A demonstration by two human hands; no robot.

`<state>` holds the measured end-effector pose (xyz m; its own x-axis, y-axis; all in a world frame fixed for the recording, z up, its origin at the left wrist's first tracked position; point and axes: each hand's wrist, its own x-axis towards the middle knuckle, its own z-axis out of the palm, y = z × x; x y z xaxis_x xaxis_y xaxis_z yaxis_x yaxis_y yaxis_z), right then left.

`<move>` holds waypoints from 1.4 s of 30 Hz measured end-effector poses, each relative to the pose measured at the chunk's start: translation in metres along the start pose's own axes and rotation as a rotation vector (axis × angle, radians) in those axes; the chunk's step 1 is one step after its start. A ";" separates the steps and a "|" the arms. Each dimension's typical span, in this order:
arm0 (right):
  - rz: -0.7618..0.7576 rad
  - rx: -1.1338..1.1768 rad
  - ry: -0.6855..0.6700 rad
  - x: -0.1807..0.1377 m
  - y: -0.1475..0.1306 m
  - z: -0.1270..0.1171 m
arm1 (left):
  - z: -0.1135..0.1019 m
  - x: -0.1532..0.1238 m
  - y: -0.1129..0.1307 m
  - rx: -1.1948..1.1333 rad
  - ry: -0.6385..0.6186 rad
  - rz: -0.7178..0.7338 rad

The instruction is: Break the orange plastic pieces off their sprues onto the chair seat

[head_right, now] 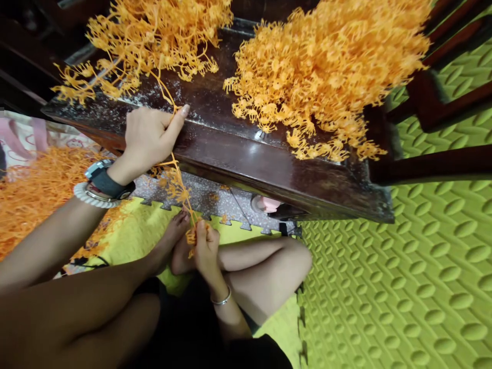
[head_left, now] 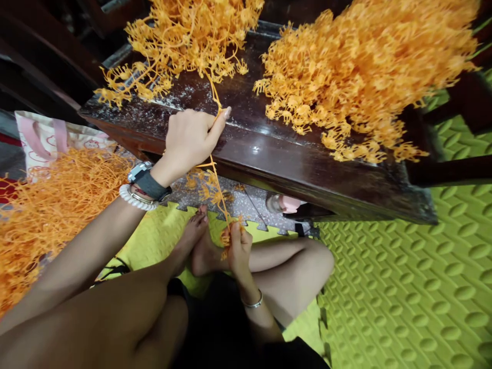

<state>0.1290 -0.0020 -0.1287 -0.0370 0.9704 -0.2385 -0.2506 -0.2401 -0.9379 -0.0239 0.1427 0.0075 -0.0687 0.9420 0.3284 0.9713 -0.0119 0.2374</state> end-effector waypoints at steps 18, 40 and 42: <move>0.561 0.581 -0.129 -0.043 -0.050 0.014 | -0.001 -0.001 0.002 0.111 -0.045 -0.034; 0.073 0.235 0.340 -0.076 0.012 0.023 | -0.003 0.001 -0.003 -0.016 -0.053 -0.030; 0.158 0.248 0.322 -0.093 0.029 0.014 | -0.003 0.003 -0.003 -0.009 -0.055 -0.043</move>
<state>0.1112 -0.0985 -0.1304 0.2002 0.8556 -0.4774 -0.4923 -0.3334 -0.8040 -0.0283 0.1445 0.0107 -0.0974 0.9589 0.2666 0.9656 0.0261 0.2587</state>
